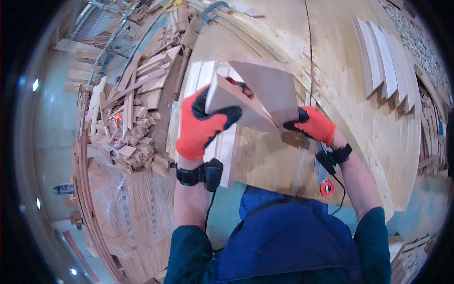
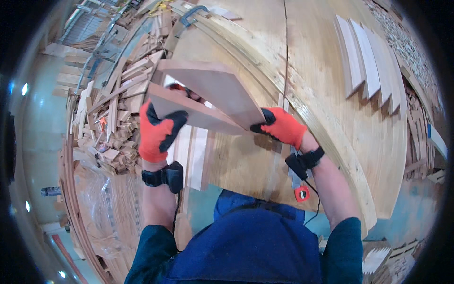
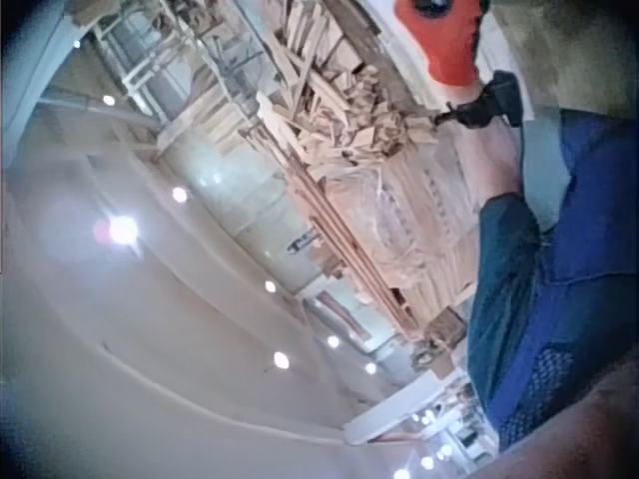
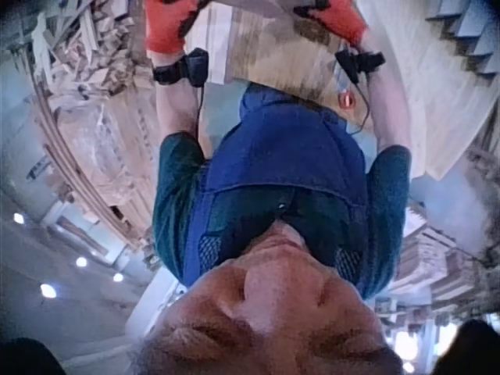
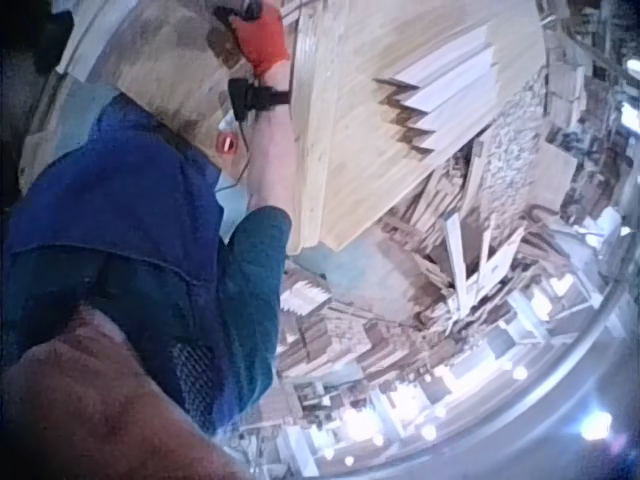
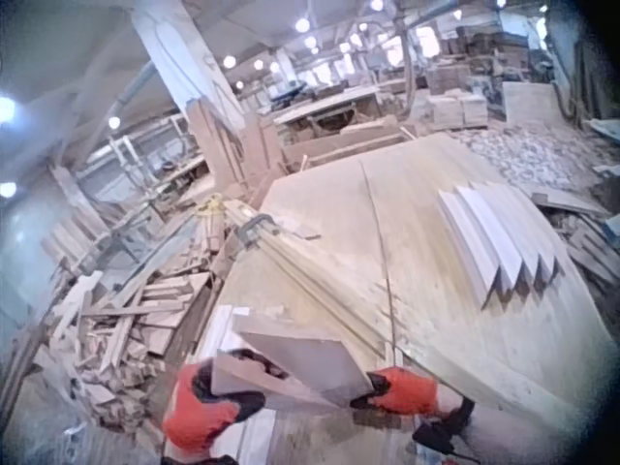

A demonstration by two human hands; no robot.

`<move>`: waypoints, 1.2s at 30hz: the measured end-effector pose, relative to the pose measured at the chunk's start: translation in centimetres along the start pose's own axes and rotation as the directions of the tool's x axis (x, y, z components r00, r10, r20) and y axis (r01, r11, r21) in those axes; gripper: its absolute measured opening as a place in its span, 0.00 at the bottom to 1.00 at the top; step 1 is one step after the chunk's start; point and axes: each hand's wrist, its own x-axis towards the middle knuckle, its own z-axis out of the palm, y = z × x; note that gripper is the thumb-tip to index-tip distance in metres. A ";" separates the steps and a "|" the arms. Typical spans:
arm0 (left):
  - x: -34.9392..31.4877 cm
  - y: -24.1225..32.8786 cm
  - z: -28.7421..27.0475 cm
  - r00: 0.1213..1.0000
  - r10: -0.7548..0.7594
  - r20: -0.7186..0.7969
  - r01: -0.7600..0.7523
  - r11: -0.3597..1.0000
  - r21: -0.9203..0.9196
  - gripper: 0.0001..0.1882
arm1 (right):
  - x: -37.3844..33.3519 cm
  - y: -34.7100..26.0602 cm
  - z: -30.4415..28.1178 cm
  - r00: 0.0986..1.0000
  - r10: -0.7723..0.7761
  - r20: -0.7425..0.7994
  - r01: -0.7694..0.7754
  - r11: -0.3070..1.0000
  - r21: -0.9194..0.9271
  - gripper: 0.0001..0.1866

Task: The person arranges thin wooden planks on a large workbench in a workshop. They pick up individual planks, place them in a staggered pattern, and adjust their positions to align them. The person occasionally moves to the floor to retrieve more planks from a pile and returns to the workbench to continue the arrangement.

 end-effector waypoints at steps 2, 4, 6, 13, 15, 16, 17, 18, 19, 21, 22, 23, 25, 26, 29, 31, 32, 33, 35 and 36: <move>0.2 -0.6 -0.3 1.000 0.029 0.012 -0.028 0.996 -0.081 0.25 | 0.4 1.2 0.2 0.999 -0.031 -0.028 0.030 0.998 -0.064 0.20; 0.0 0.8 -0.7 0.999 -0.028 0.015 0.027 0.994 0.102 0.26 | 0.6 -0.2 0.4 0.999 0.043 -0.002 -0.043 0.999 0.018 0.22; 0.3 0.5 -0.3 1.000 0.013 0.008 -0.014 0.999 0.052 0.26 | 0.7 0.1 0.4 0.999 0.032 -0.008 -0.032 0.999 0.026 0.22; 0.1 1.1 -0.4 0.999 -0.018 -0.047 0.028 0.975 0.220 0.34 | 0.4 -1.4 0.6 0.999 0.045 0.020 -0.045 0.999 0.019 0.21; 0.3 2.1 -0.3 0.990 0.144 0.006 -0.140 0.949 0.282 0.36 | 0.3 -1.6 0.6 0.994 0.105 0.012 -0.105 0.993 0.054 0.20; 0.7 1.7 -0.5 0.964 0.262 0.039 -0.262 0.923 0.281 0.36 | 0.2 -1.5 0.6 0.991 0.136 0.008 -0.136 0.988 0.072 0.20; 1.1 1.7 -0.5 0.924 0.376 0.071 -0.381 0.883 0.276 0.36 | 0.2 -1.1 0.7 0.996 0.089 0.006 -0.089 0.995 0.047 0.20; 0.9 2.0 0.0 0.945 0.325 0.025 -0.325 0.933 0.153 0.35 | 0.2 -0.4 0.7 0.999 0.041 0.004 -0.041 0.999 0.021 0.20; 0.9 2.3 0.1 0.936 0.349 0.047 -0.352 0.915 0.196 0.34 | 0.3 -0.3 0.6 1.000 -0.008 0.003 0.008 1.000 -0.003 0.20; 1.2 2.8 0.2 0.915 0.393 0.093 -0.403 0.872 0.279 0.33 | 0.2 -0.6 0.5 1.000 -0.021 -0.008 0.021 0.999 -0.027 0.19; 1.3 2.3 0.1 0.912 0.398 0.101 -0.410 0.876 0.254 0.33 | 0.0 -0.4 0.7 1.000 -0.008 -0.007 0.007 0.999 -0.046 0.19; 1.2 2.4 0.3 0.929 0.364 0.073 -0.371 0.904 0.213 0.31 | 0.0 -0.3 0.8 1.000 0.006 -0.006 -0.006 0.998 -0.063 0.19; 1.0 2.6 0.6 0.959 0.282 0.027 -0.283 0.952 0.120 0.28 | -0.1 -0.2 0.9 1.000 -0.019 -0.014 0.018 0.998 -0.060 0.18; 1.0 2.6 0.7 0.962 0.272 0.026 -0.273 0.957 0.100 0.28 | -0.1 0.0 0.9 0.999 -0.031 -0.013 0.030 0.996 -0.080 0.18; 1.0 2.5 0.8 0.967 0.253 0.021 -0.254 0.965 0.060 0.28 | 0.0 0.2 0.8 1.000 -0.018 -0.007 0.017 0.993 -0.116 0.18; 1.0 2.3 0.9 0.967 0.256 0.014 -0.257 0.964 0.063 0.28 | 0.1 -0.1 1.0 1.000 0.012 -0.008 -0.013 0.993 -0.114 0.17; 1.1 2.0 0.8 0.954 0.301 0.011 -0.301 0.950 0.087 0.29 | 0.0 -0.8 1.1 0.999 0.031 -0.010 -0.032 0.994 -0.104 0.17; 1.1 1.5 0.9 0.939 0.345 0.009 -0.344 0.932 0.111 0.30 | 0.0 -1.2 1.2 0.999 0.050 -0.011 -0.051 0.994 -0.093 0.17; 1.3 1.3 1.2 0.915 0.403 0.015 -0.401 0.905 0.143 0.32 | 0.0 -1.3 1.5 0.999 0.017 -0.047 -0.021 0.996 -0.088 0.17; 1.3 1.2 1.4 0.909 0.417 0.008 -0.414 0.898 0.147 0.34 | 0.0 -1.2 1.5 0.998 0.001 -0.065 -0.006 0.996 -0.086 0.17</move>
